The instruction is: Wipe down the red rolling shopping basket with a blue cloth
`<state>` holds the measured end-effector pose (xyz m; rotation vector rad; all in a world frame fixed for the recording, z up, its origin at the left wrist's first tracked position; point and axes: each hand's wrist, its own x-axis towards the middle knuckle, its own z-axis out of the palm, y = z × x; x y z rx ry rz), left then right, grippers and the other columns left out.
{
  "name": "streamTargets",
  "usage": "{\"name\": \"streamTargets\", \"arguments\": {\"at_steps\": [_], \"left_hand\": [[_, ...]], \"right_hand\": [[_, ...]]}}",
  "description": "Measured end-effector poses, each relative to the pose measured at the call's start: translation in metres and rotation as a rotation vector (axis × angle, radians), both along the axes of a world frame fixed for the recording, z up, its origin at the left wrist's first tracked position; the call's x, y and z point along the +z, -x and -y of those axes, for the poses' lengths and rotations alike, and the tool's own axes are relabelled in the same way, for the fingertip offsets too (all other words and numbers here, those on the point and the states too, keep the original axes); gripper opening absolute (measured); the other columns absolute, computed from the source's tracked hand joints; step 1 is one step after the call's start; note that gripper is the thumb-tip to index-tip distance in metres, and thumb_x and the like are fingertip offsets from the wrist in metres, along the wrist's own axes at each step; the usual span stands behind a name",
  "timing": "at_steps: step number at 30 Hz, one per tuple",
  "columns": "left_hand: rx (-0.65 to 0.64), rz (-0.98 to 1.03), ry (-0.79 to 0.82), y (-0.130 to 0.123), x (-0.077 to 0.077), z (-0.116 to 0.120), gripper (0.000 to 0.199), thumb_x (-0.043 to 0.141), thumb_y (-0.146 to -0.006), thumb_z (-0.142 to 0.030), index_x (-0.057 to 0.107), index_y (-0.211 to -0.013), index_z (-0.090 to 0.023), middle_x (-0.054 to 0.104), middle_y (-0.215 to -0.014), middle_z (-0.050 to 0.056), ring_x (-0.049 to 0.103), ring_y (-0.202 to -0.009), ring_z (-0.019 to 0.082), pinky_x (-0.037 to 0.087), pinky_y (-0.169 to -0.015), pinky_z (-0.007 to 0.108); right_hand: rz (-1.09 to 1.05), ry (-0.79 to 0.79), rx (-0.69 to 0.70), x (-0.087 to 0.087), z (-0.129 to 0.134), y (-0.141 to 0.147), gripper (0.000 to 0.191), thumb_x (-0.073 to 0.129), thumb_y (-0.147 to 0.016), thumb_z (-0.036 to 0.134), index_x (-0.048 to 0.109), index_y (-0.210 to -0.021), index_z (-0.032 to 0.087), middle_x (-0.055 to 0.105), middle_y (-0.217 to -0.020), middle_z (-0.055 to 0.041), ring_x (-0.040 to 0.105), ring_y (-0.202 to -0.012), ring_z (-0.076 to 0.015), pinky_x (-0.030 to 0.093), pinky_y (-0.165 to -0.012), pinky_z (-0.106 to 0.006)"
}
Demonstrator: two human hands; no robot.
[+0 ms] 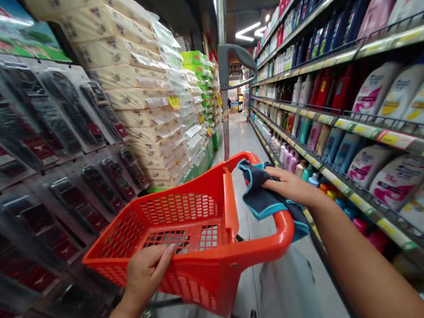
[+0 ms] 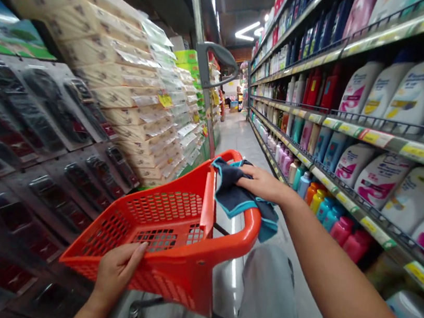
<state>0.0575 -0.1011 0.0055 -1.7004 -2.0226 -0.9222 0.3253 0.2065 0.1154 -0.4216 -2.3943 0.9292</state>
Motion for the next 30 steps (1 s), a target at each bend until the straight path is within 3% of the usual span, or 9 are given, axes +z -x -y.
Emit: {"name": "streamTargets", "arguments": {"at_steps": [4, 9, 15, 19, 21, 23, 26, 28, 30], "left_hand": [[0.017, 0.03, -0.047, 0.002, 0.001, 0.002, 0.052, 0.044, -0.099, -0.04, 0.053, -0.053, -0.019, 0.056, -0.051, -0.001, 0.056, -0.052, 0.011, 0.044, -0.057, 0.022], [0.028, 0.048, -0.087, 0.01, 0.002, 0.01, 0.051, 0.043, -0.1, -0.04, 0.057, -0.055, -0.02, 0.062, -0.055, 0.001, 0.06, -0.055, 0.013, 0.049, -0.062, 0.024], [0.101, 0.049, -0.134, -0.004, 0.005, 0.026, 0.047, 0.043, -0.1, -0.041, 0.059, -0.06, -0.022, 0.063, -0.059, 0.0, 0.062, -0.06, 0.015, 0.05, -0.065, 0.028], [-0.019, -0.063, -0.173, -0.051, 0.011, 0.038, 0.028, 0.045, -0.101, -0.039, 0.07, -0.101, -0.025, 0.077, -0.096, 0.002, 0.072, -0.088, 0.018, 0.056, -0.08, 0.03], [-0.123, -0.134, -0.192, -0.073, 0.015, 0.04, 0.035, 0.045, -0.1, -0.05, 0.066, -0.114, -0.026, 0.078, -0.102, 0.005, 0.073, -0.094, 0.02, 0.056, -0.086, 0.034], [-0.186, -0.142, -0.217, -0.087, 0.02, 0.039, 0.047, 0.045, -0.095, -0.065, 0.063, -0.115, -0.026, 0.077, -0.096, 0.005, 0.073, -0.089, 0.022, 0.055, -0.086, 0.036], [-0.206, -0.093, -0.242, -0.092, 0.025, 0.034, 0.053, 0.043, -0.089, -0.073, 0.06, -0.108, -0.026, 0.073, -0.085, 0.003, 0.071, -0.078, 0.02, 0.054, -0.08, 0.034], [-0.213, -0.078, -0.24, -0.088, 0.026, 0.032, 0.053, 0.041, -0.088, -0.074, 0.058, -0.103, -0.026, 0.071, -0.081, 0.002, 0.069, -0.074, 0.019, 0.053, -0.076, 0.033], [-0.215, -0.079, -0.231, -0.084, 0.023, 0.031, 0.054, 0.04, -0.087, -0.074, 0.058, -0.102, -0.026, 0.07, -0.08, 0.002, 0.068, -0.073, 0.019, 0.053, -0.075, 0.032]], "right_hand": [[0.039, -0.017, -0.118, 0.008, 0.012, 0.009, 0.028, 0.052, -0.089, 0.021, 0.077, -0.102, 0.015, 0.075, -0.107, -0.008, 0.067, -0.103, -0.0246, 0.049, -0.1, -0.041], [0.046, -0.315, 0.167, 0.013, 0.049, -0.001, 0.024, 0.056, -0.089, 0.023, 0.076, -0.102, 0.023, 0.075, -0.103, -0.0027, 0.064, -0.105, -0.0211, 0.044, -0.105, -0.038], [0.108, -0.32, -0.042, 0.018, 0.056, 0.003, 0.025, 0.051, -0.093, 0.026, 0.074, -0.095, 0.018, 0.073, -0.097, -0.0059, 0.063, -0.097, -0.0221, 0.047, -0.097, -0.038], [0.222, -0.469, 0.255, 0.031, 0.085, 0.013, 0.026, 0.057, -0.087, 0.016, 0.075, -0.105, 0.022, 0.075, -0.103, -0.0041, 0.065, -0.105, -0.0223, 0.046, -0.101, -0.038], [0.298, -0.461, 0.381, 0.038, 0.085, 0.028, 0.032, 0.059, -0.083, 0.011, 0.075, -0.108, 0.024, 0.076, -0.108, -0.0024, 0.068, -0.101, -0.0198, 0.049, -0.095, -0.033], [0.401, -0.449, 0.306, 0.044, 0.072, 0.051, 0.028, 0.061, -0.081, 0.009, 0.076, -0.101, 0.022, 0.078, -0.101, -0.0035, 0.071, -0.089, -0.0182, 0.052, -0.083, -0.028], [0.576, -0.521, 0.009, 0.044, 0.056, 0.087, 0.017, 0.063, -0.078, 0.005, 0.075, -0.086, 0.015, 0.077, -0.084, -0.006, 0.071, -0.075, -0.0176, 0.052, -0.074, -0.027], [0.633, -0.562, -0.046, 0.041, 0.067, 0.098, 0.015, 0.065, -0.075, 0.003, 0.073, -0.083, 0.012, 0.076, -0.081, -0.0071, 0.07, -0.073, -0.0177, 0.051, -0.072, -0.028], [0.624, -0.571, 0.03, 0.036, 0.096, 0.099, 0.02, 0.07, -0.07, 0.003, 0.073, -0.089, 0.012, 0.076, -0.088, -0.008, 0.07, -0.075, -0.0186, 0.051, -0.07, -0.028]]}}
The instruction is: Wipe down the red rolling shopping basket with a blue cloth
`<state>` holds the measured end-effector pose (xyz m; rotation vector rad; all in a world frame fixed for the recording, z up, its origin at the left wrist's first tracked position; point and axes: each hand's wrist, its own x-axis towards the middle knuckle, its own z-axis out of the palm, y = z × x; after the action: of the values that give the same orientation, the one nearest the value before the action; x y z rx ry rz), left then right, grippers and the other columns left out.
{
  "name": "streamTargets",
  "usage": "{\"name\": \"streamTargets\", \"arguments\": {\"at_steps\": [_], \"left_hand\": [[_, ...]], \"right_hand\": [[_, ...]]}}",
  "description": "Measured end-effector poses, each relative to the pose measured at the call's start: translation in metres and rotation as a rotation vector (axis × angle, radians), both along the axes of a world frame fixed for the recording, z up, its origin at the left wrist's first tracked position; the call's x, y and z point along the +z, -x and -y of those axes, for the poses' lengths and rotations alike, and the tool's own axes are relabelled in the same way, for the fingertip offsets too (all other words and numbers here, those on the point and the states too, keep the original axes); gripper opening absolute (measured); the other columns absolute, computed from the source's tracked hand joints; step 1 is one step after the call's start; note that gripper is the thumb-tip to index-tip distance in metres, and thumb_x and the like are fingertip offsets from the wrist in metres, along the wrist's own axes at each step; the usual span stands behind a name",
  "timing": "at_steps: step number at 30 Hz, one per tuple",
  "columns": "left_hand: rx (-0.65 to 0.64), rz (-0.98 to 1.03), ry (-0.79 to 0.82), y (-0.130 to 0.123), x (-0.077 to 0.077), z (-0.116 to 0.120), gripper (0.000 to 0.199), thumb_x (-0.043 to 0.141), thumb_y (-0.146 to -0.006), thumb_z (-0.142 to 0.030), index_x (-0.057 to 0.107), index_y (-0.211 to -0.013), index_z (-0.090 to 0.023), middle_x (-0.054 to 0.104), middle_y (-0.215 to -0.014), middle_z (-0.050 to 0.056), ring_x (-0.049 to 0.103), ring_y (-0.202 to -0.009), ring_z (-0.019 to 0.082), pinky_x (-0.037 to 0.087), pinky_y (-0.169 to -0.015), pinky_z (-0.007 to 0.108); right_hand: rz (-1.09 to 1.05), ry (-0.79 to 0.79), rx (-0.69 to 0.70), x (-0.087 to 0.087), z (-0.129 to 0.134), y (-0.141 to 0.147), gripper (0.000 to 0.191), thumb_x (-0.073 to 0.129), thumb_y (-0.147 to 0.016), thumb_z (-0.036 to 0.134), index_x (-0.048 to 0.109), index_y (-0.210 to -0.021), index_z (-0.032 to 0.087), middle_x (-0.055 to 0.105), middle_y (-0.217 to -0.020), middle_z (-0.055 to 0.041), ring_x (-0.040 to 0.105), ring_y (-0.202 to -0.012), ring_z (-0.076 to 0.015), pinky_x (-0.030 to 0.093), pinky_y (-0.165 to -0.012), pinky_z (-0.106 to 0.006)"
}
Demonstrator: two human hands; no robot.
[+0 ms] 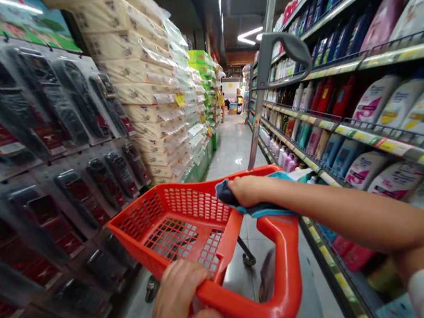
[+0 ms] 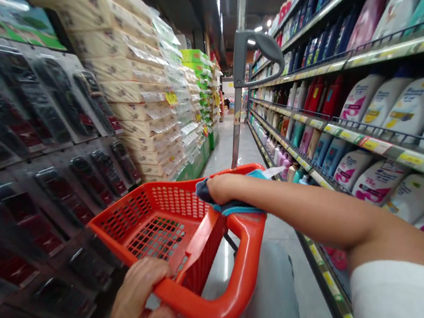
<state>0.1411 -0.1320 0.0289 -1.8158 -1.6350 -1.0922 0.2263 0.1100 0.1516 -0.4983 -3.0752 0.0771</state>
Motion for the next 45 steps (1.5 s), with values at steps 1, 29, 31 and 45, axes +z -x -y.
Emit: {"name": "streamTargets", "arguments": {"at_steps": [1, 29, 31, 45], "left_hand": [[0.004, -0.012, 0.001, 0.002, -0.002, 0.0, 0.054, 0.039, -0.087, -0.074, 0.058, -0.103, -0.025, 0.071, -0.082, 0.003, 0.068, -0.074, 0.019, 0.053, -0.076, 0.032], [-0.092, 0.341, 0.111, 0.059, 0.004, 0.007, 0.058, 0.04, -0.091, -0.074, 0.065, -0.105, -0.024, 0.069, -0.102, 0.007, 0.064, -0.104, 0.024, 0.046, -0.109, 0.047], [-0.09, 0.364, 0.097, 0.063, 0.005, 0.011, 0.055, 0.041, -0.092, -0.073, 0.066, -0.105, -0.025, 0.069, -0.102, 0.006, 0.064, -0.104, 0.023, 0.043, -0.112, 0.047], [0.116, 0.472, 0.21, 0.027, 0.05, 0.04, 0.049, 0.041, -0.098, -0.058, 0.072, -0.088, -0.022, 0.073, -0.094, 0.007, 0.068, -0.095, 0.025, 0.056, -0.094, 0.041]], "right_hand": [[0.006, 0.019, 0.067, -0.002, 0.018, -0.003, 0.025, 0.074, -0.069, 0.005, 0.073, -0.093, 0.013, 0.076, -0.092, -0.0084, 0.07, -0.076, -0.0193, 0.051, -0.068, -0.028], [-1.028, -0.154, 0.241, -0.061, 0.074, -0.092, 0.035, 0.048, -0.081, 0.013, 0.072, -0.101, 0.029, 0.071, -0.087, -0.003, 0.06, -0.08, -0.0225, 0.05, -0.081, -0.041], [-1.099, -0.153, -0.008, -0.061, 0.059, -0.087, 0.037, 0.047, -0.078, 0.011, 0.073, -0.098, 0.028, 0.071, -0.088, -0.0034, 0.06, -0.084, -0.0242, 0.05, -0.084, -0.043], [-1.923, 0.421, -0.756, -0.138, 0.038, -0.033, 0.031, 0.05, -0.09, 0.029, 0.058, -0.12, 0.022, 0.066, -0.109, -0.0075, 0.063, -0.099, -0.0225, 0.051, -0.095, -0.044]]}}
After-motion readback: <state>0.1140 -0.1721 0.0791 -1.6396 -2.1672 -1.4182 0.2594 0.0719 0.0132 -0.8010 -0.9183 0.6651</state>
